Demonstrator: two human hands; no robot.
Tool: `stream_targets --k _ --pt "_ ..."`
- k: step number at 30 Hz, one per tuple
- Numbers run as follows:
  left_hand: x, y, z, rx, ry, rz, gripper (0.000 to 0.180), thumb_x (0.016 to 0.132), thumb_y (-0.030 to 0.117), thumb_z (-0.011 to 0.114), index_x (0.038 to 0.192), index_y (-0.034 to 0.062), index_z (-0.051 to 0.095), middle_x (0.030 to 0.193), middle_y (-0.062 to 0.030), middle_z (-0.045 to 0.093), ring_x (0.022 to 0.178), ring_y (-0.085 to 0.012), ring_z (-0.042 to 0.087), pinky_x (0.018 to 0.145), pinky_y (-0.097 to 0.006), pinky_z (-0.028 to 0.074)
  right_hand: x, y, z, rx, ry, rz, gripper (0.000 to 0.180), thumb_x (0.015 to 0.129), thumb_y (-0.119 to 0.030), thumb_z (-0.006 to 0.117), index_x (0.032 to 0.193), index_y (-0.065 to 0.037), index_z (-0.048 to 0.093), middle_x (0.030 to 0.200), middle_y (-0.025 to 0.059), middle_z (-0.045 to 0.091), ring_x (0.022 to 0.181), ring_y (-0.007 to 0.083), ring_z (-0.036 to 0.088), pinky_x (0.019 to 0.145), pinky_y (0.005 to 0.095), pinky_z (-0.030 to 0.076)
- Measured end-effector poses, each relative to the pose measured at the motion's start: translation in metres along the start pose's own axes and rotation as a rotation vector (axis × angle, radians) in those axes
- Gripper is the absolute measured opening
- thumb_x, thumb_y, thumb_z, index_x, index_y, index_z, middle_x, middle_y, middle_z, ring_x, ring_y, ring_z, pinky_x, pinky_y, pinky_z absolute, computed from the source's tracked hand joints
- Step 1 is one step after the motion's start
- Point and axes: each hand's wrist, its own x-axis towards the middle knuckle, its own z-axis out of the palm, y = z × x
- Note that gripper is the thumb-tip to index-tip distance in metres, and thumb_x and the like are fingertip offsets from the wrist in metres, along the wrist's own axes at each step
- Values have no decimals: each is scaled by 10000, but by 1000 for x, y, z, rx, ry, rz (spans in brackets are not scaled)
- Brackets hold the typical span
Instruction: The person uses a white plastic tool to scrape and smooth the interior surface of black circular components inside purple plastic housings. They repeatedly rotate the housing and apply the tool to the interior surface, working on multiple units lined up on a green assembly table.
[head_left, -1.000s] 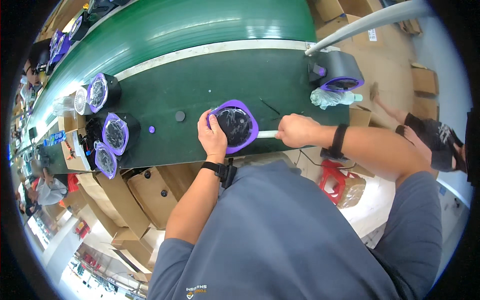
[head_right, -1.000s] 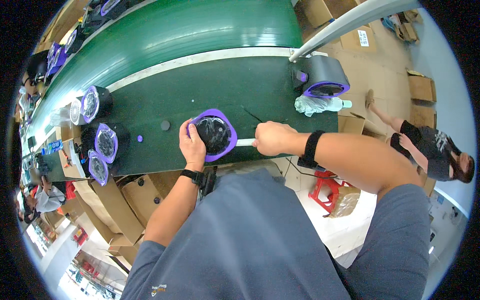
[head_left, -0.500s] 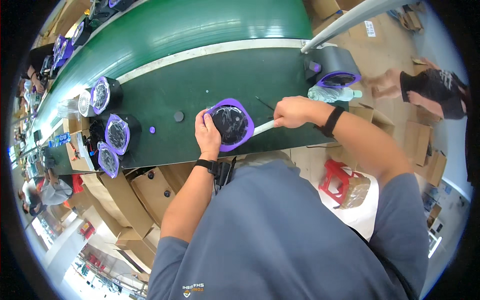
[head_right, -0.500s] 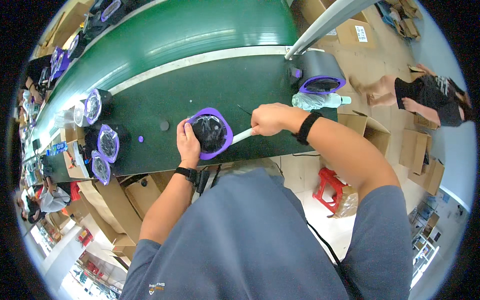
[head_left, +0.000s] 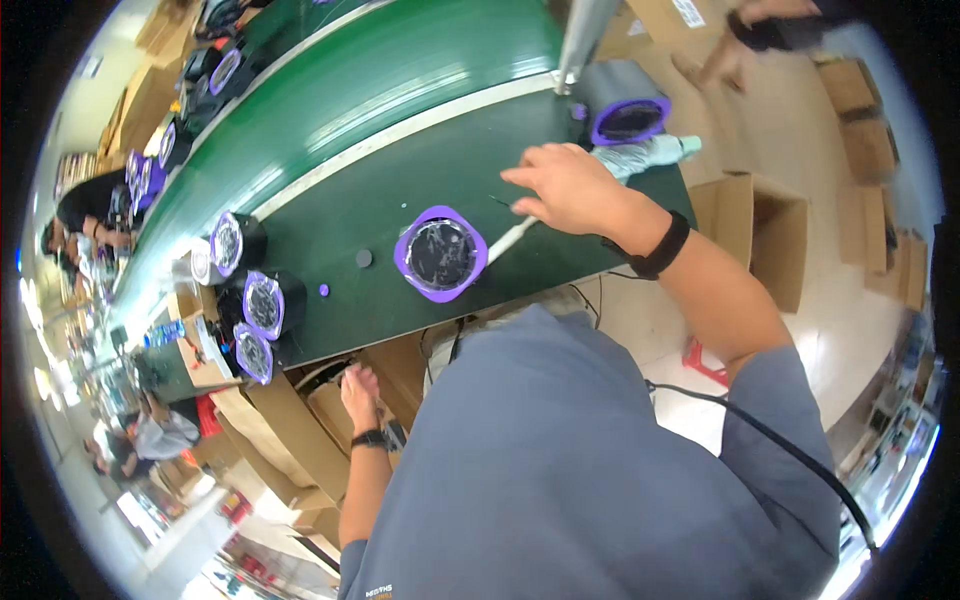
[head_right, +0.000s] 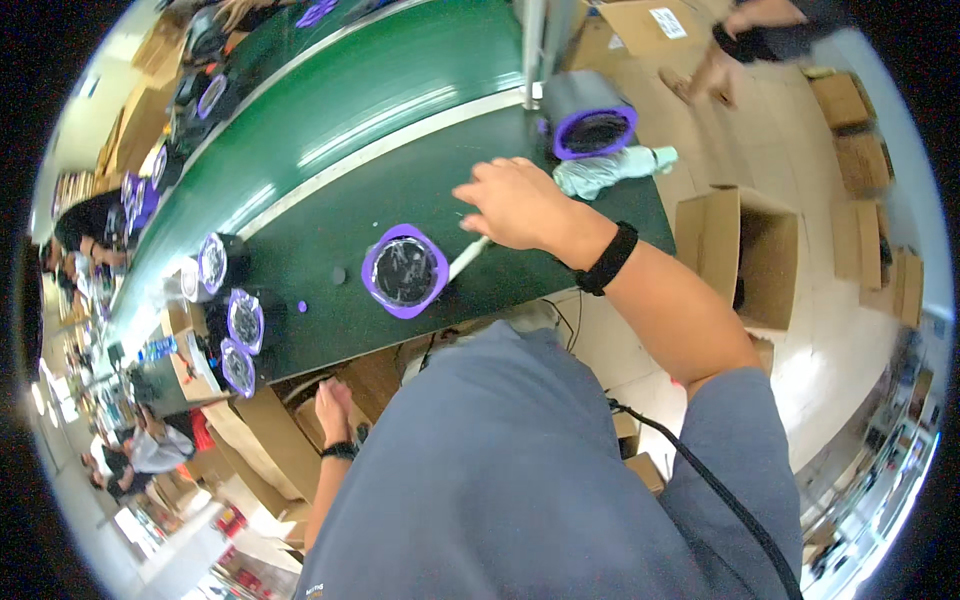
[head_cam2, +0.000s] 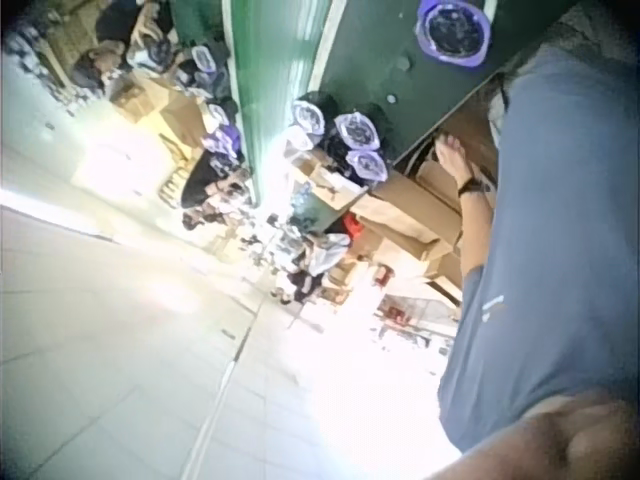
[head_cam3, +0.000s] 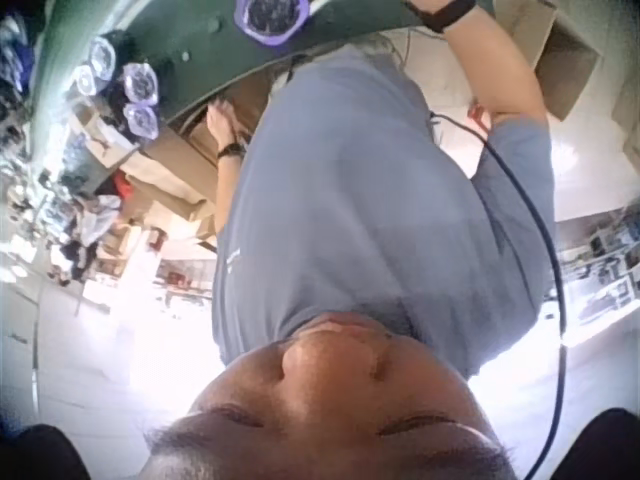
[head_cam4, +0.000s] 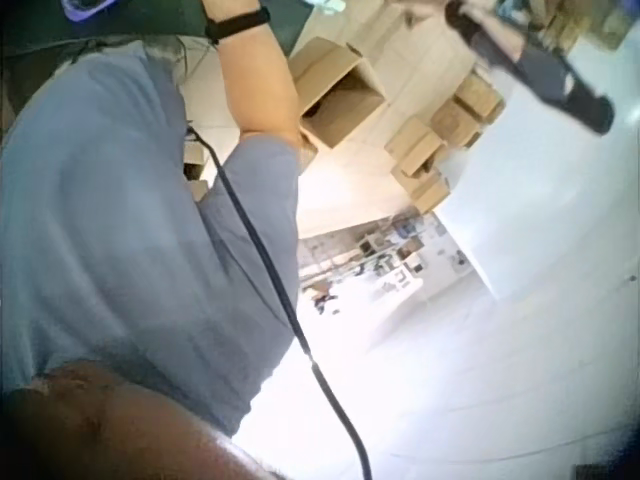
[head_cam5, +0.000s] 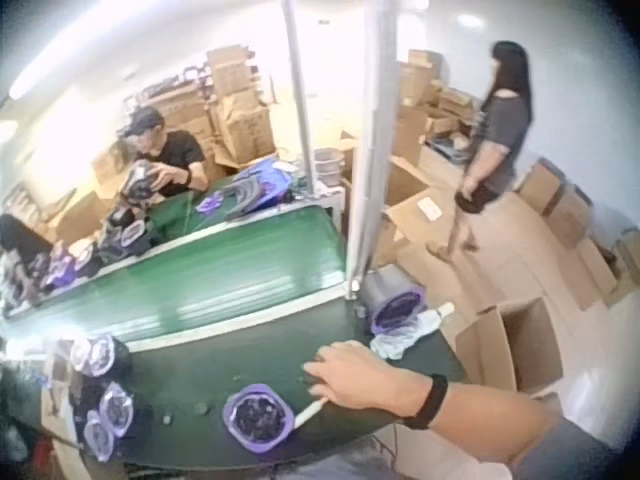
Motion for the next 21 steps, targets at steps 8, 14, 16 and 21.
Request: stream_targets --k 8,14,16,21 --pt "-1 -83 -143 157 129 -407 515 1127 468 487 1391 52 634 1280 -163 736 1046 -282 733 856 -399 599 -119 -37 51 709 748 527 244 1051 -205 651 1078 -10 795 847 139 778 746 233 751 692 359 564" --pt "12 -42 -184 30 -4 -340 576 1111 439 560 1524 38 541 1420 -150 681 1188 -283 689 850 -438 603 -290 -10 257 814 422 1094 311 1036 -297 649 917 -32 760 750 121 745 678 251 724 635 410 534" --pt "24 -15 -169 125 -72 -352 553 1105 425 578 1507 47 553 1407 -146 683 1165 -272 691 782 -436 608 -378 -20 346 722 252 1149 315 1012 -292 619 852 -51 746 728 133 737 666 291 717 630 445 534" --pt "39 -4 -151 208 -127 -247 473 1086 393 618 1412 50 595 1362 -135 694 1103 -245 700 638 -404 598 -548 -116 470 869 -230 1576 284 941 -185 575 806 -35 775 759 166 743 645 318 707 586 472 542"
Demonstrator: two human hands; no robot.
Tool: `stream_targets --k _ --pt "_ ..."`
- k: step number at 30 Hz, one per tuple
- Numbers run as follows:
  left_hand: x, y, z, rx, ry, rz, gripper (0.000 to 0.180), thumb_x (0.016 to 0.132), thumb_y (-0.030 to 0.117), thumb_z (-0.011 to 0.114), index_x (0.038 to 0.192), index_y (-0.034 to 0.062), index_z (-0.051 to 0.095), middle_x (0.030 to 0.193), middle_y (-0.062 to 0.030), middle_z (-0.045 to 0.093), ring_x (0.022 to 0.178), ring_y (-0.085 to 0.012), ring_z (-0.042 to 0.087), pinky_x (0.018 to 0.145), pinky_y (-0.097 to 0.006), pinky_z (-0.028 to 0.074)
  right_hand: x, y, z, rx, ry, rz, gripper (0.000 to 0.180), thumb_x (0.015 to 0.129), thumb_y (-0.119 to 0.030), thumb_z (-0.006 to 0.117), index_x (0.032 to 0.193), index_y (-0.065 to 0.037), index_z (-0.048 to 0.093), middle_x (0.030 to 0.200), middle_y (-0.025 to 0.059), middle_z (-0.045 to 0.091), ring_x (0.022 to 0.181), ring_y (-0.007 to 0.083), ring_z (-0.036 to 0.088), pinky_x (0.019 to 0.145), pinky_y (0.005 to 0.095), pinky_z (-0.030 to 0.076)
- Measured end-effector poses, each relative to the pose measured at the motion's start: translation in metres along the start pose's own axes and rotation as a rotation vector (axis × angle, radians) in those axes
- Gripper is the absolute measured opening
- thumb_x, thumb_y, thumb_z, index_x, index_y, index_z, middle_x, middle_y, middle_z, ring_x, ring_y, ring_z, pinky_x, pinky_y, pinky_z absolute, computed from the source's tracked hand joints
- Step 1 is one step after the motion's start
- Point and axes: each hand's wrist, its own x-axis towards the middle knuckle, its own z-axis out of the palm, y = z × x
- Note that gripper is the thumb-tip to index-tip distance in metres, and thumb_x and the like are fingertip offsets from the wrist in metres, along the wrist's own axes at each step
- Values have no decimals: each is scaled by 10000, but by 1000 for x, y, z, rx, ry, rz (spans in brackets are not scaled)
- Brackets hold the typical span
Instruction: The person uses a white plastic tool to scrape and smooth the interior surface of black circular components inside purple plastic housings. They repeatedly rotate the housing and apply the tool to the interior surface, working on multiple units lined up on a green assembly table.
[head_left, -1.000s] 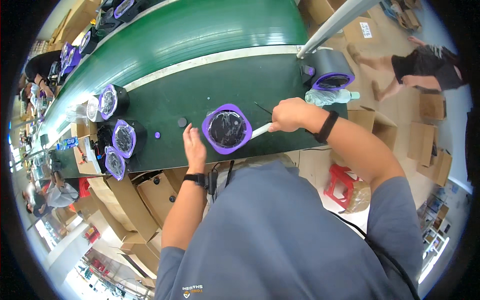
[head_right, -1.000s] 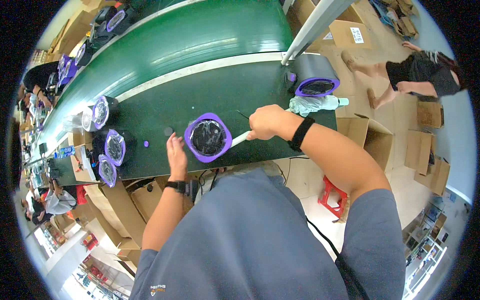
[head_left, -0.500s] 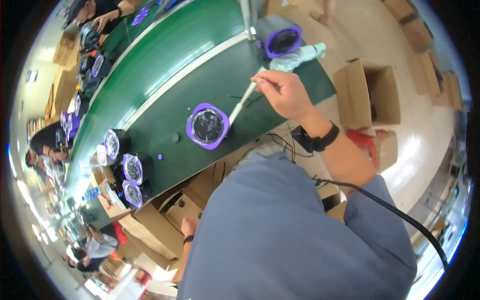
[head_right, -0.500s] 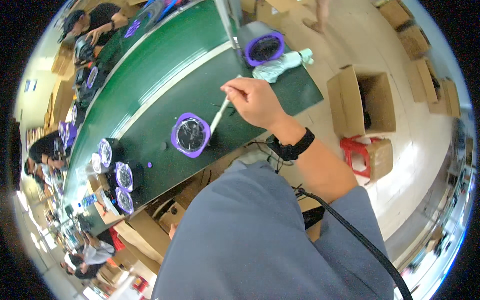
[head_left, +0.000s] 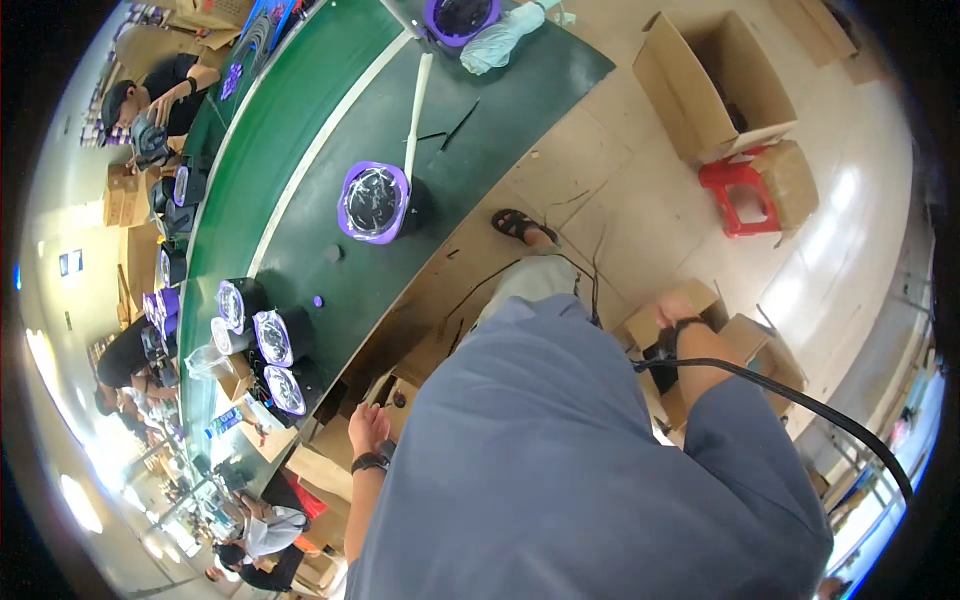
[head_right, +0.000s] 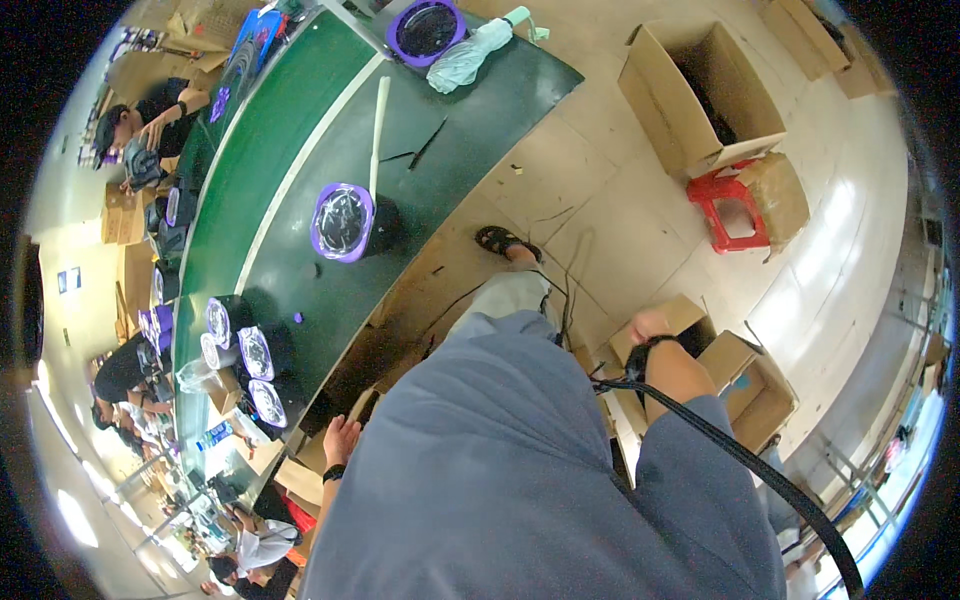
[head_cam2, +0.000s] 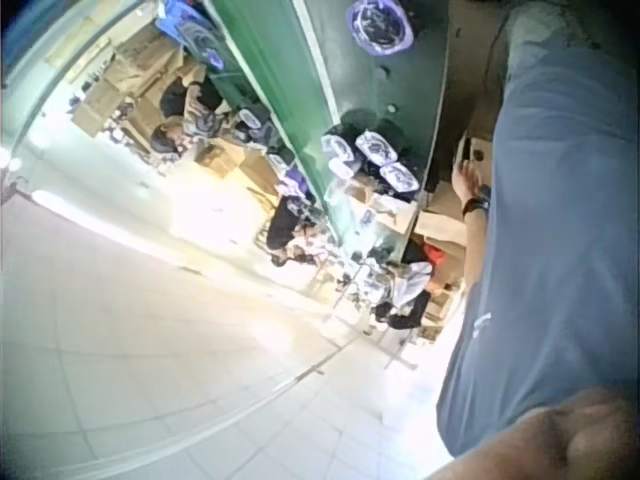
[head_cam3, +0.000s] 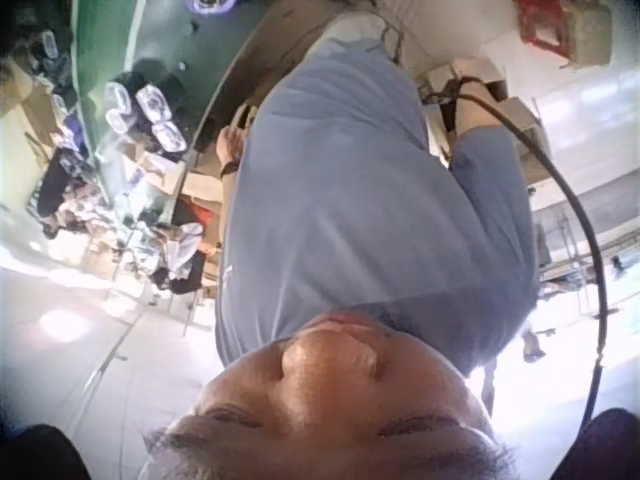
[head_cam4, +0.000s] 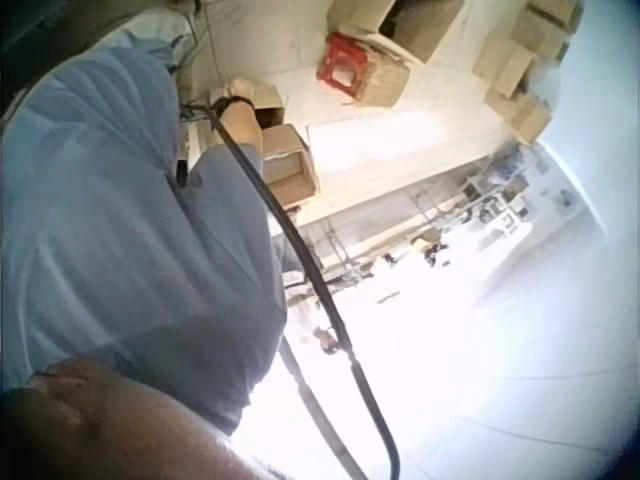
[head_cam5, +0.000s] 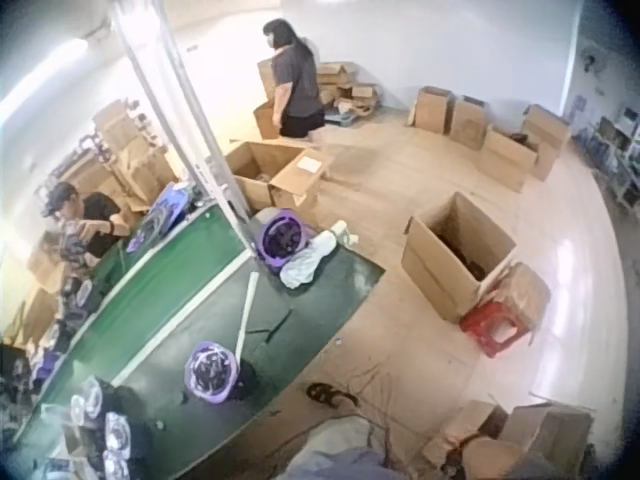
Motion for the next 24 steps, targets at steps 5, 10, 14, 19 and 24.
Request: stream_targets --k 5,10,14,19,24 --pt "3 24 18 81 -58 14 437 1068 379 664 1416 124 599 1344 -117 703 1085 -242 720 806 -410 608 -39 28 25 799 54 269 246 1023 -144 574 866 7 688 755 149 701 570 253 666 464 404 510" --pt "2 26 36 77 -84 38 421 1068 381 675 1401 128 621 1327 -104 715 1051 -214 724 835 -389 602 -53 -37 -20 1044 113 124 230 1037 -211 637 903 -26 658 755 109 666 576 198 658 461 353 503" --pt "-13 42 72 180 -138 214 389 1073 340 683 1371 94 646 1237 -92 748 993 -183 724 790 -353 603 -42 -110 -97 817 109 -145 241 1058 -233 632 903 -51 660 770 70 685 615 173 664 542 312 515" --pt "-21 76 123 368 -147 623 467 1021 246 760 1410 21 634 1178 -125 763 1032 -232 732 889 -364 600 -100 -297 -184 212 473 -657 287 1047 -273 664 1017 -2 752 873 140 767 746 250 724 715 383 562" --pt "-70 126 229 535 -107 1022 869 863 263 906 1584 37 477 1524 -266 558 1381 -379 586 1174 -473 482 -200 -495 -209 -38 404 -1188 260 1034 -244 677 1105 -13 772 983 172 771 895 335 745 798 448 572"
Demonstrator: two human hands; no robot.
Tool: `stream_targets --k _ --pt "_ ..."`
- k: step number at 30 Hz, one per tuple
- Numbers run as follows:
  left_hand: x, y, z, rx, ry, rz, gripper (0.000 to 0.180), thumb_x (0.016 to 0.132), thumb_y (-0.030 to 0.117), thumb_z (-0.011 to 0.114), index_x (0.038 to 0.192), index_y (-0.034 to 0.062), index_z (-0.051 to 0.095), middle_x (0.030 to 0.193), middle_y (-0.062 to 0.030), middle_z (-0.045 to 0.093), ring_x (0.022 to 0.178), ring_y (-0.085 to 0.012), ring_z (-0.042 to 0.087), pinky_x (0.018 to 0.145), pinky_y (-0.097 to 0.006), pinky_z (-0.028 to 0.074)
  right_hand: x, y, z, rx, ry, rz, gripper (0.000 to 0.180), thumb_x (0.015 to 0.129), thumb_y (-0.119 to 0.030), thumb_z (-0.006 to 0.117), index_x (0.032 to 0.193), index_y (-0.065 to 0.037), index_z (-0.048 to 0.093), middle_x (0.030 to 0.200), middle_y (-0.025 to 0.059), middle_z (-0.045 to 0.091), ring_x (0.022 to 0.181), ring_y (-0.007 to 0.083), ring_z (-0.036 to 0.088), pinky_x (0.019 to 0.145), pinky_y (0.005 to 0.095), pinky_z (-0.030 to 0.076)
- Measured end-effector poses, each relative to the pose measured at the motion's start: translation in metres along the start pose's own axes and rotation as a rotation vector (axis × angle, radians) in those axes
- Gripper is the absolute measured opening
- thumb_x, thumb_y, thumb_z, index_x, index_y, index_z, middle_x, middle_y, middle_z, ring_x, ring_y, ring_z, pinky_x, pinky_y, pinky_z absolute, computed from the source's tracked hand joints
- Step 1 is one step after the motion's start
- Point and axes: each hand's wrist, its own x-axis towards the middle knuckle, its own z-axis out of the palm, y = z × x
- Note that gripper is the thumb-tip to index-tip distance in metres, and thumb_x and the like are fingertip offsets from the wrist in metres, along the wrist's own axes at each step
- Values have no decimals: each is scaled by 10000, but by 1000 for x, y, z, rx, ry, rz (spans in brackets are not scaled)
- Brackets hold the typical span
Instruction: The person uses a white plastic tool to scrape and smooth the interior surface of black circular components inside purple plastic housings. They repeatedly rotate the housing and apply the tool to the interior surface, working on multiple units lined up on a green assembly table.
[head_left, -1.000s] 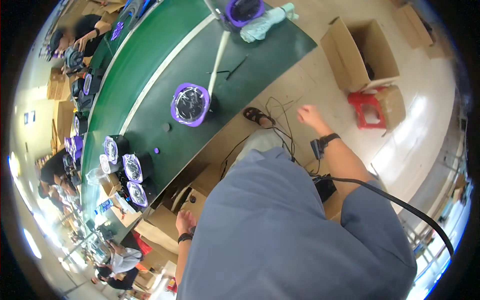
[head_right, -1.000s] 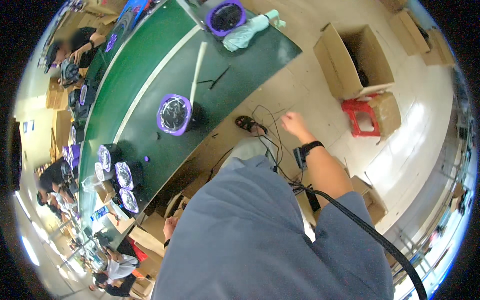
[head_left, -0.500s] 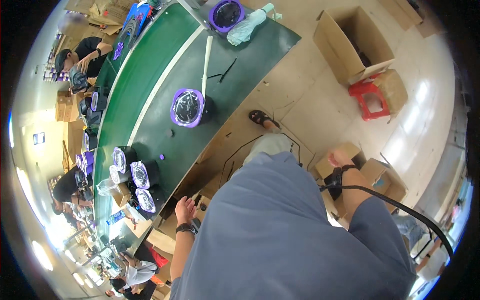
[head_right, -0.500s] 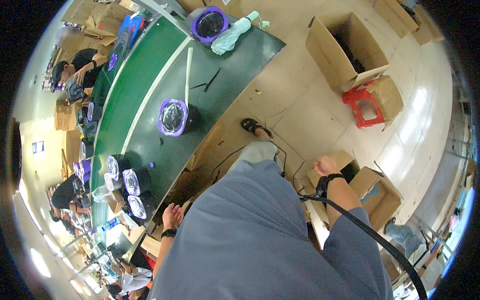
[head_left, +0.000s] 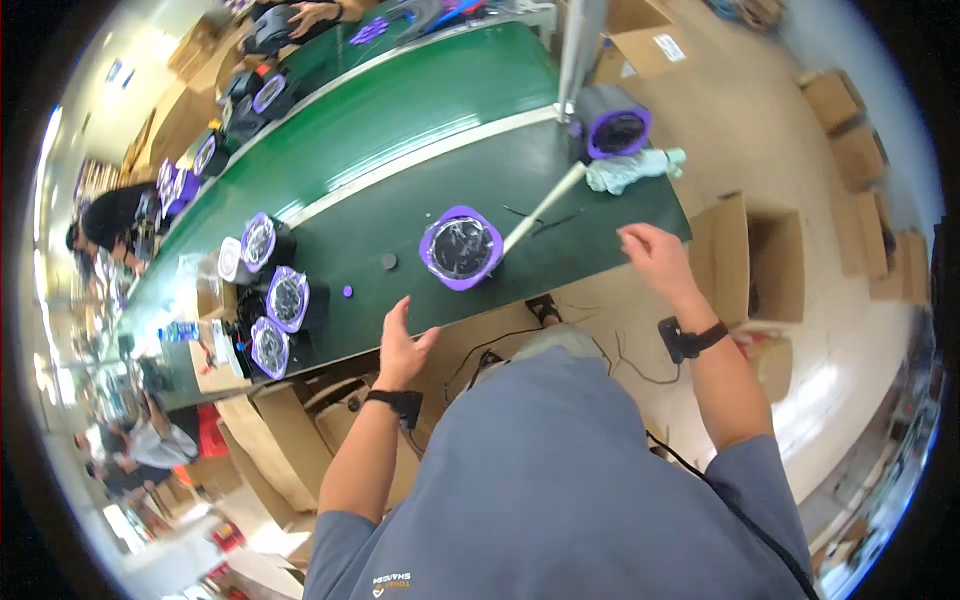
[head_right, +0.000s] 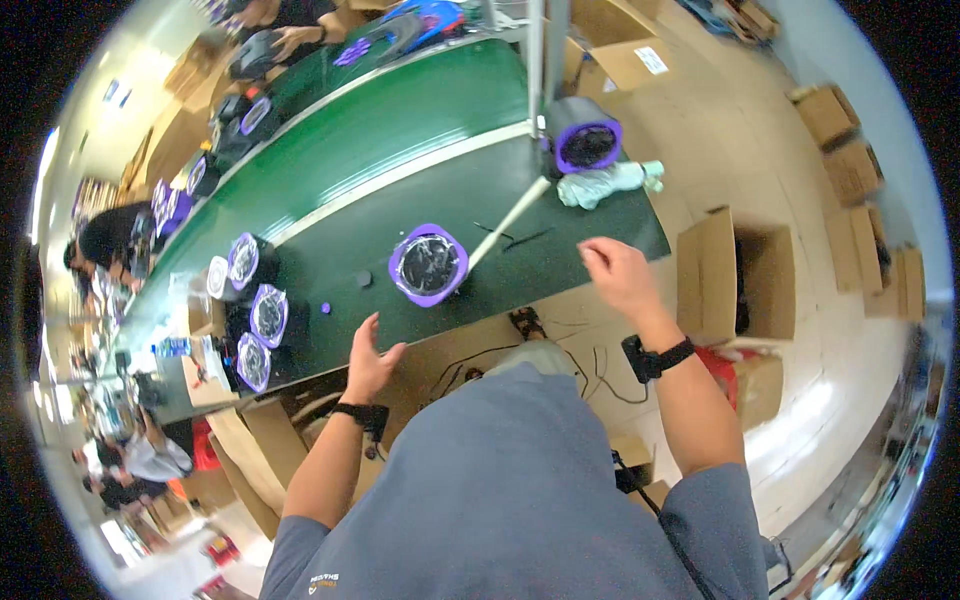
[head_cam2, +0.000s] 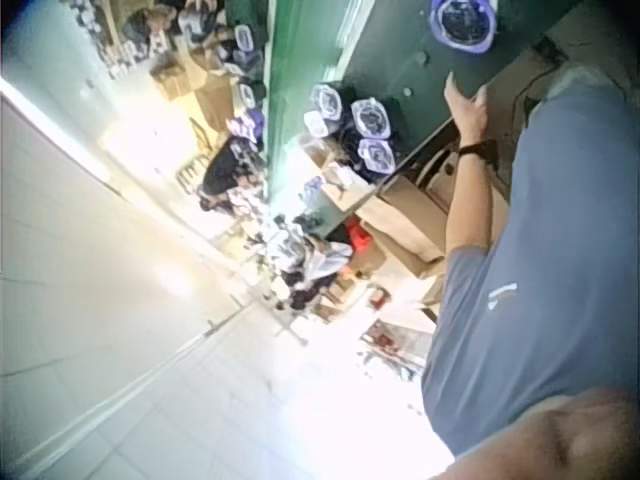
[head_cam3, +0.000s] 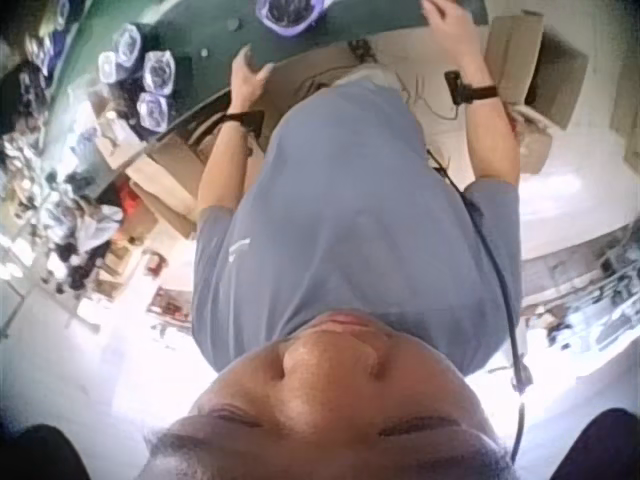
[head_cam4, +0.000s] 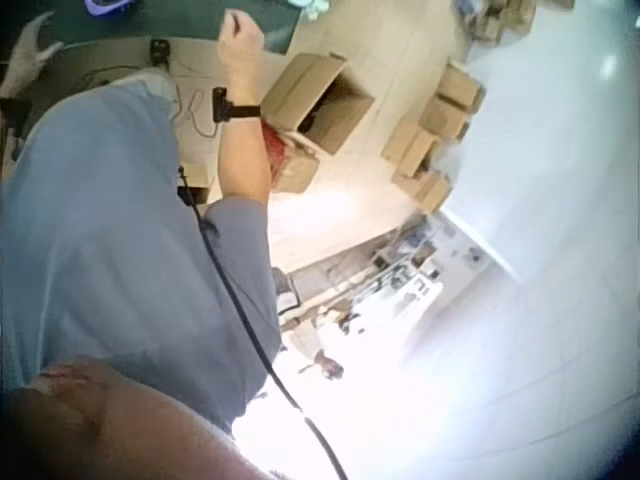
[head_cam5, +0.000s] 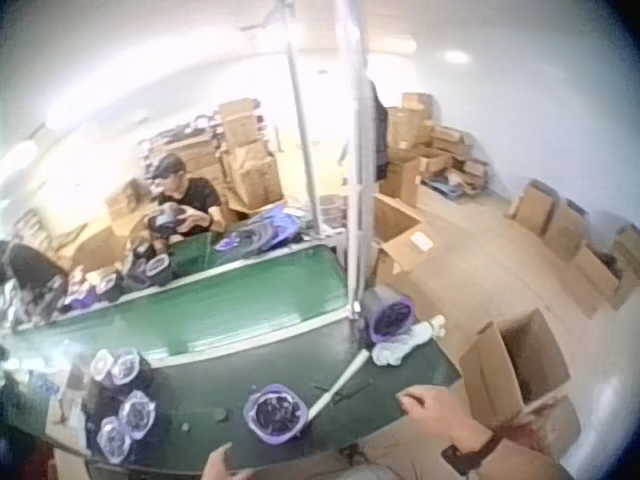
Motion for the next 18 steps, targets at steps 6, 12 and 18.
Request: stream_targets --k 6,12,18 --pt "54 81 33 371 4 82 1281 644 358 1022 1699 201 312 1718 -302 240 1560 -559 277 1262 -628 328 122 -76 56 -386 -322 -739 211 982 -286 742 1054 -92 779 1042 102 737 1004 339 705 904 488 547" --pt "105 113 47 555 -143 1 1382 583 489 1030 1728 355 269 1778 -295 111 1583 -624 196 1210 -767 312 164 -72 94 -992 -909 -617 371 993 -459 732 1108 -111 789 1065 132 754 1050 346 735 915 492 567" --pt "118 94 58 396 -114 3 1320 574 420 1012 1705 353 333 1761 -293 90 1541 -619 204 1190 -711 378 160 -104 104 -884 -1232 -218 356 1054 -366 664 1122 -48 811 1017 223 787 1000 455 759 854 552 616"
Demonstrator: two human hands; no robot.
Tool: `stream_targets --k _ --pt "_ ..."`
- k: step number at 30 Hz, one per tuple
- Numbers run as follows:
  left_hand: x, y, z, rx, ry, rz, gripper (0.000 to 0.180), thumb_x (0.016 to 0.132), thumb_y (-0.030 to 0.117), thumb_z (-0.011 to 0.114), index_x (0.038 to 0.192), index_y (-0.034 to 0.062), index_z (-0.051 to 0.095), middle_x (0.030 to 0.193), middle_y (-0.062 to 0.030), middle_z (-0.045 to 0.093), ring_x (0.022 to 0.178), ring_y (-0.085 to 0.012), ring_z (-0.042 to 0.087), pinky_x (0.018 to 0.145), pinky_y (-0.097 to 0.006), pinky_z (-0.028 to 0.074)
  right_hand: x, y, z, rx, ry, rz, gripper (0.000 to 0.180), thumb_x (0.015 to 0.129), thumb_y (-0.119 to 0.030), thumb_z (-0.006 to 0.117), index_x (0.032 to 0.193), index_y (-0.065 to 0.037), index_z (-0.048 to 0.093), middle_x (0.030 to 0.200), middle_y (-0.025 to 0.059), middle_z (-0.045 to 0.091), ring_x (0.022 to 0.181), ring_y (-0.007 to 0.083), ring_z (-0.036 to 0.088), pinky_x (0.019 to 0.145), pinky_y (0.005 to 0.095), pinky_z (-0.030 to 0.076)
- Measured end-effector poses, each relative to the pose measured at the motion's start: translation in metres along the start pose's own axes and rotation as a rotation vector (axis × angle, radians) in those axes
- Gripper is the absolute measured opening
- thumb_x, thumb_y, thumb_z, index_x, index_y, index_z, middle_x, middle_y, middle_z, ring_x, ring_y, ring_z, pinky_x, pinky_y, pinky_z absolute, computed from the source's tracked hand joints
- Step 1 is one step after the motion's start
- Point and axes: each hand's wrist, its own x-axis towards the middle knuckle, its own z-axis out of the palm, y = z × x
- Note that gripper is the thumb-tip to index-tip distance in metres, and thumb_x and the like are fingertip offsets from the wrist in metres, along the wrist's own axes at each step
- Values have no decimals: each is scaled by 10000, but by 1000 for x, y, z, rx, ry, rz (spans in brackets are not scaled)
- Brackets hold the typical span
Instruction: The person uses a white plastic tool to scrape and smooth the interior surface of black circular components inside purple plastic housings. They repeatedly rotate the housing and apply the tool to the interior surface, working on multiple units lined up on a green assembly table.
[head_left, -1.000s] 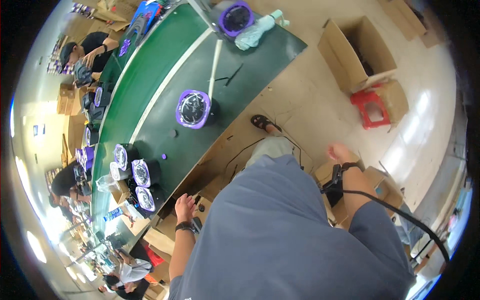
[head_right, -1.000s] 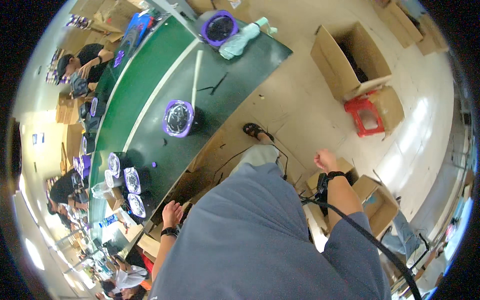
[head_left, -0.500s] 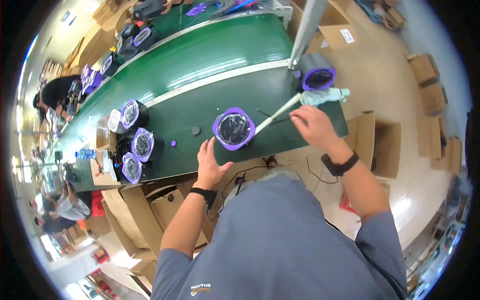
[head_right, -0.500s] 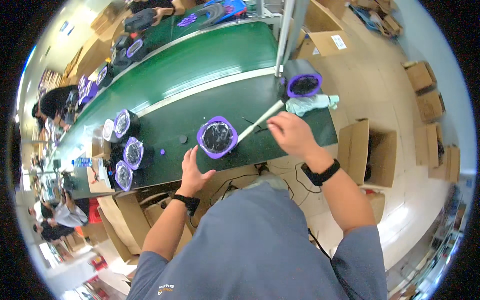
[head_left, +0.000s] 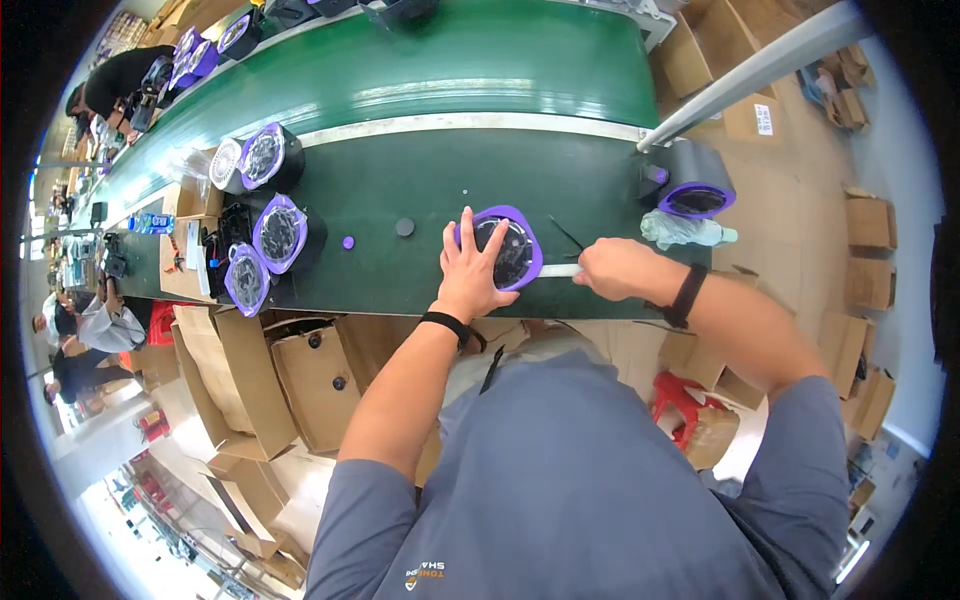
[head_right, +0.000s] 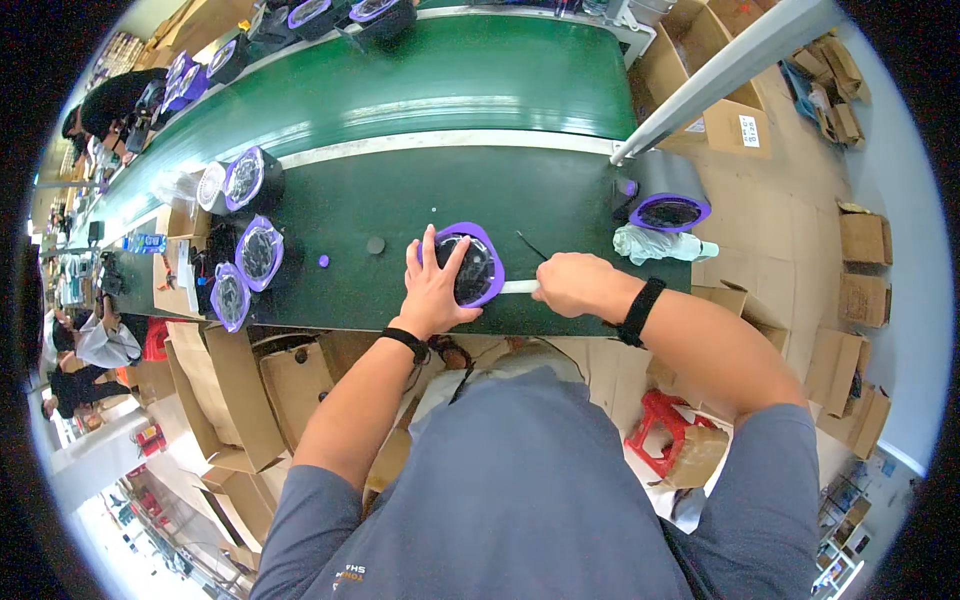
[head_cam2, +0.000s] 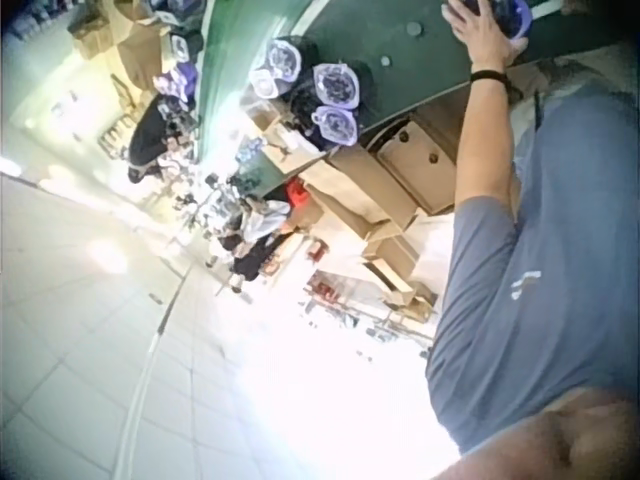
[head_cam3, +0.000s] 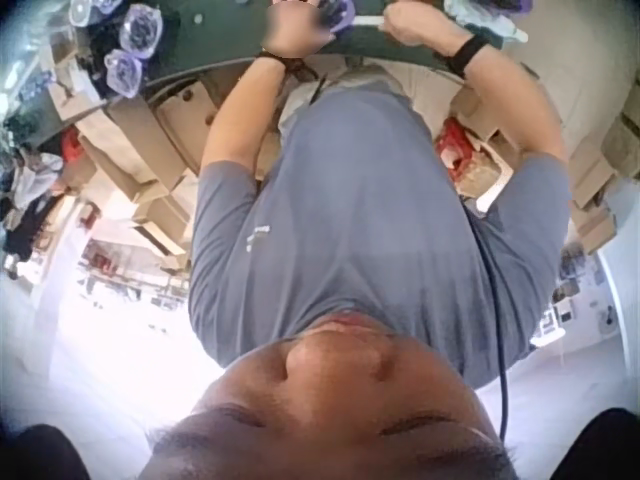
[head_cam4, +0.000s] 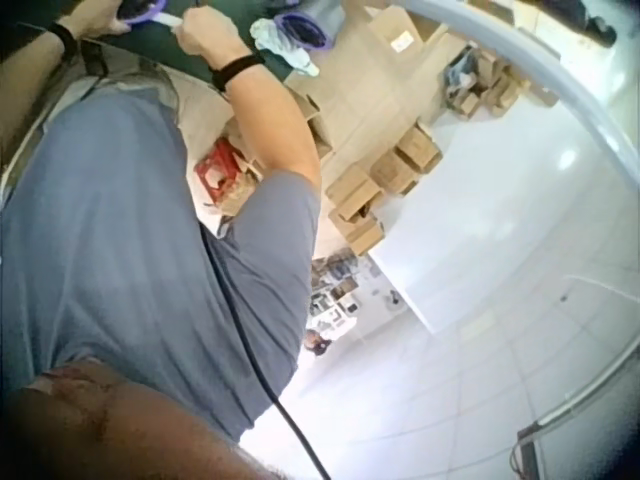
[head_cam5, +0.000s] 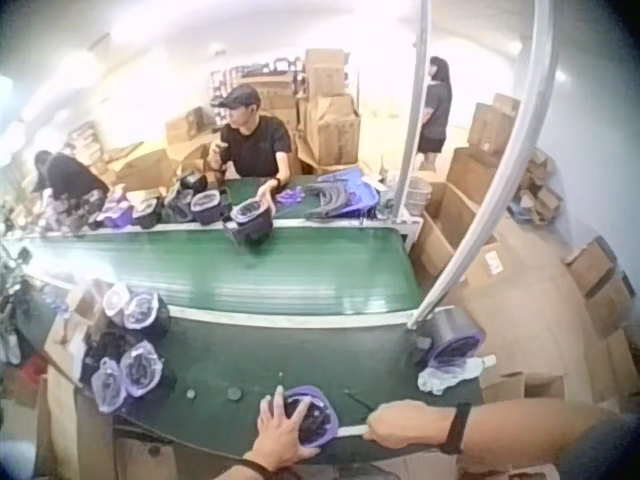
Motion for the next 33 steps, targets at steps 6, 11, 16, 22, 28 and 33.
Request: stream_targets --k 6,11,16,22,28,33 --pt "1 2 3 -29 54 7 1294 555 398 1014 1682 343 381 1745 -283 108 1528 -610 217 1164 -716 403 9 24 14 63 39 -27 367 1065 -379 623 1074 -69 818 949 210 776 919 462 749 829 578 599" --pt "0 -1 6 -46 74 29 1267 553 381 1008 1668 335 410 1739 -286 120 1522 -610 222 1149 -729 405 41 69 27 140 138 -255 314 1031 -355 641 986 -97 816 838 195 748 861 448 724 770 585 562" --pt "3 0 7 -25 81 32 1244 548 361 997 1658 338 435 1740 -282 151 1524 -620 229 1119 -721 443 37 60 8 46 107 -248 300 1001 -336 685 990 -69 821 906 208 773 890 460 745 782 559 593" --pt "0 4 6 -6 76 12 1231 566 392 976 1663 286 429 1719 -326 156 1502 -640 219 1185 -730 361 16 13 -6 134 16 5 323 1001 -326 690 1036 -33 822 972 240 785 979 456 763 855 549 608" --pt "4 2 7 -18 68 33 1229 562 388 974 1662 297 434 1718 -323 159 1491 -637 235 1187 -727 359 55 68 9 139 -1 -258 327 1028 -379 649 1034 -106 829 914 189 780 939 450 744 829 576 581" --pt "4 -1 11 -4 97 49 1229 559 374 975 1659 298 431 1719 -316 163 1490 -632 248 1186 -725 363 61 71 13 48 28 -300 304 1015 -366 669 1052 -111 831 950 189 787 960 433 753 824 571 591"
